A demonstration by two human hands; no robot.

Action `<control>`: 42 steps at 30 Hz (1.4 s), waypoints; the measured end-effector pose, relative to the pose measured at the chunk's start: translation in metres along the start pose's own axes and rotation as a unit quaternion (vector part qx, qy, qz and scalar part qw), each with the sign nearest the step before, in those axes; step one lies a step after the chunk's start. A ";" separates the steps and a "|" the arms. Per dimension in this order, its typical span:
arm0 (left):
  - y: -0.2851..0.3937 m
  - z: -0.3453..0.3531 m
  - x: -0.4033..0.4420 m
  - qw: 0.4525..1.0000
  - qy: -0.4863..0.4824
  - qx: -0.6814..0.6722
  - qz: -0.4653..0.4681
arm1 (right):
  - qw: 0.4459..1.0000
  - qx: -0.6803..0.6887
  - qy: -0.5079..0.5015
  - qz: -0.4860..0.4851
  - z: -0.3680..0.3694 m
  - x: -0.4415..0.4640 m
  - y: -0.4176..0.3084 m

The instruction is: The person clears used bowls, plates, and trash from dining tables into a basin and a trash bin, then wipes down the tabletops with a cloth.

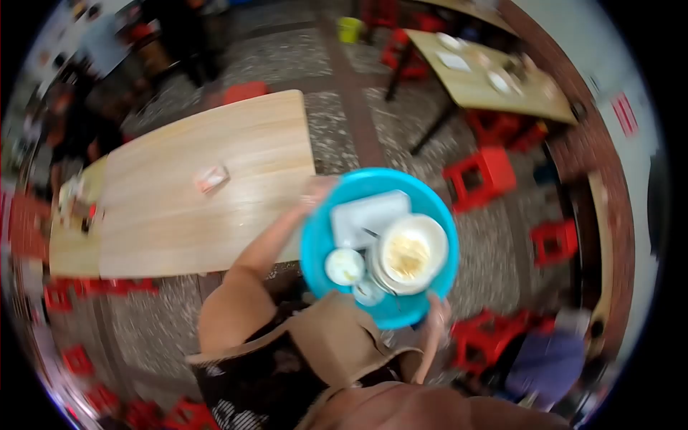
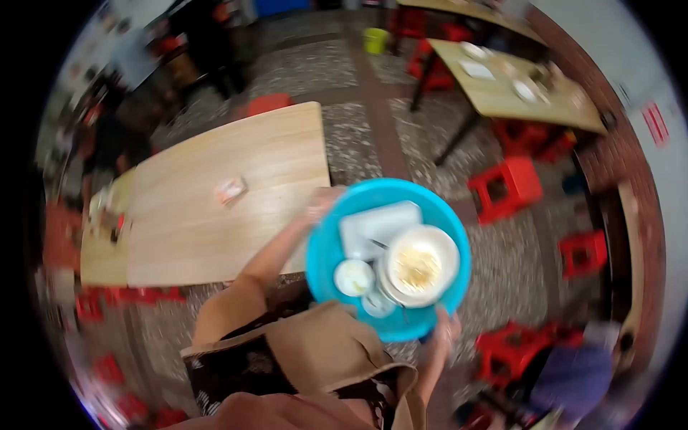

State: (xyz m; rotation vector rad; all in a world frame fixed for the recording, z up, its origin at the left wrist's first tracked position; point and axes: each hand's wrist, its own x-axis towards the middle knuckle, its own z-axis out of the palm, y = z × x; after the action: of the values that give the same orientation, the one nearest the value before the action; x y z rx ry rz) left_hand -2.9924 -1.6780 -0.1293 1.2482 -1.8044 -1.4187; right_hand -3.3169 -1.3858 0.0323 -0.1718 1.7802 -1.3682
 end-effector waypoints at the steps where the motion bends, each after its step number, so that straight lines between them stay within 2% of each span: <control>1: 0.057 0.028 0.037 0.996 0.057 -0.025 -0.068 | 0.999 0.007 -0.015 -0.041 -0.027 0.044 0.004; 2: 0.089 0.050 0.071 0.995 0.073 0.039 -0.058 | 0.998 0.017 -0.016 -0.056 -0.026 0.072 -0.022; 3: 0.151 0.069 0.086 0.987 0.100 -0.028 -0.127 | 0.998 0.021 -0.002 -0.059 -0.036 0.084 -0.051; 4: 0.155 0.094 0.116 0.978 0.081 -0.136 -0.134 | 0.998 0.007 -0.005 -0.054 -0.043 0.102 -0.077; 6: 0.181 0.132 0.176 0.979 0.086 -0.116 -0.145 | 0.997 -0.042 0.051 -0.032 -0.056 0.148 -0.130; 7: 0.184 0.132 0.155 0.982 0.088 -0.091 -0.138 | 0.997 -0.046 0.047 -0.047 -0.062 0.125 -0.123; 9: 0.205 0.159 0.199 0.981 0.094 -0.090 -0.146 | 0.997 -0.012 0.027 -0.069 -0.076 0.174 -0.159; 10: 0.217 0.173 0.230 0.980 0.093 -0.085 -0.152 | 0.995 -0.064 0.062 -0.037 -0.091 0.215 -0.175; 13: 0.229 0.208 0.305 0.973 0.162 -0.005 -0.164 | 0.988 -0.135 0.039 -0.059 -0.114 0.319 -0.212; 14: 0.229 0.211 0.323 0.983 0.138 -0.034 -0.119 | 0.983 -0.159 0.027 -0.085 -0.115 0.350 -0.223; 15: 0.227 0.221 0.340 0.979 0.160 -0.049 -0.114 | 0.988 -0.123 -0.016 -0.089 -0.122 0.388 -0.231; 17: 0.197 0.242 0.390 0.982 0.177 -0.037 -0.058 | 0.995 -0.076 -0.016 -0.070 -0.117 0.452 -0.261; 18: 0.173 0.254 0.418 0.981 0.183 -0.038 -0.062 | 0.994 -0.079 -0.022 -0.069 -0.112 0.478 -0.282; 19: 0.152 0.257 0.445 0.973 0.201 0.069 -0.094 | 0.989 -0.110 -0.068 -0.078 -0.101 0.503 -0.306; 20: 0.164 0.255 0.452 0.964 0.208 0.122 -0.113 | 0.981 -0.140 -0.109 -0.084 -0.090 0.523 -0.327; 21: 0.201 0.248 0.449 0.952 0.213 0.174 -0.132 | 0.980 -0.144 -0.112 -0.082 -0.078 0.536 -0.346; 23: 0.279 0.225 0.433 0.935 0.157 0.299 -0.105 | 0.969 -0.164 -0.160 -0.091 -0.052 0.566 -0.379; 24: 0.276 0.225 0.443 0.943 0.212 0.232 -0.104 | 0.961 -0.191 -0.176 -0.099 -0.042 0.588 -0.392; 25: 0.274 0.224 0.459 0.942 0.215 0.232 -0.111 | 0.959 -0.195 -0.181 -0.095 -0.031 0.608 -0.405; 27: 0.274 0.217 0.489 0.929 0.275 0.169 -0.182 | 0.940 -0.222 -0.212 -0.149 0.001 0.644 -0.422; 29: 0.235 0.213 0.502 0.902 0.390 0.184 0.034 | 0.938 -0.226 -0.245 -0.091 0.021 0.671 -0.425; 30: 0.199 0.196 0.528 0.871 0.264 0.412 -0.030 | 0.908 -0.312 -0.233 -0.153 0.034 0.684 -0.433; 31: 0.216 0.186 0.536 0.893 0.211 0.378 -0.120 | 0.920 -0.284 -0.237 -0.128 0.039 0.706 -0.424; 32: 0.214 0.181 0.545 0.887 0.219 0.378 -0.149 | 0.910 -0.306 -0.226 -0.166 0.050 0.711 -0.428; 33: 0.220 0.182 0.548 0.901 0.313 0.261 -0.146 | 0.908 -0.301 -0.239 -0.167 0.051 0.743 -0.412; 34: 0.240 0.177 0.556 0.909 0.341 0.106 -0.216 | 0.916 -0.285 -0.245 -0.137 0.061 0.737 -0.429; 35: 0.260 0.175 0.561 0.883 0.372 -0.051 -0.282 | 0.919 -0.267 -0.264 -0.118 0.069 0.724 -0.445; 37: 0.250 0.168 0.558 0.887 0.372 -0.047 -0.269 | 0.930 -0.238 -0.265 -0.091 0.074 0.711 -0.447; 38: 0.231 0.163 0.545 0.881 0.389 -0.048 -0.265 | 0.918 -0.258 -0.264 -0.148 0.069 0.711 -0.442; 39: 0.145 0.155 0.540 0.923 0.358 -0.010 -0.139 | 0.897 -0.281 -0.274 -0.205 0.066 0.720 -0.436; 40: 0.141 0.161 0.536 0.919 0.316 0.220 -0.081 | 0.911 -0.252 -0.266 -0.188 0.060 0.733 -0.419; 41: 0.140 0.169 0.532 0.843 0.306 0.443 -0.016 | 0.897 -0.301 -0.257 -0.195 0.052 0.755 -0.402; 42: 0.188 0.172 0.537 0.838 0.314 0.444 -0.035 | 0.914 -0.269 -0.243 -0.181 0.064 0.738 -0.413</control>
State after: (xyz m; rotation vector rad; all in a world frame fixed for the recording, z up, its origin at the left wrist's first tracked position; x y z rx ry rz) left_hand -3.4345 -2.0718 -0.0795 1.9264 -1.9325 -0.0207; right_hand -3.8851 -2.0135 -0.0191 -1.0910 1.6897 -0.9172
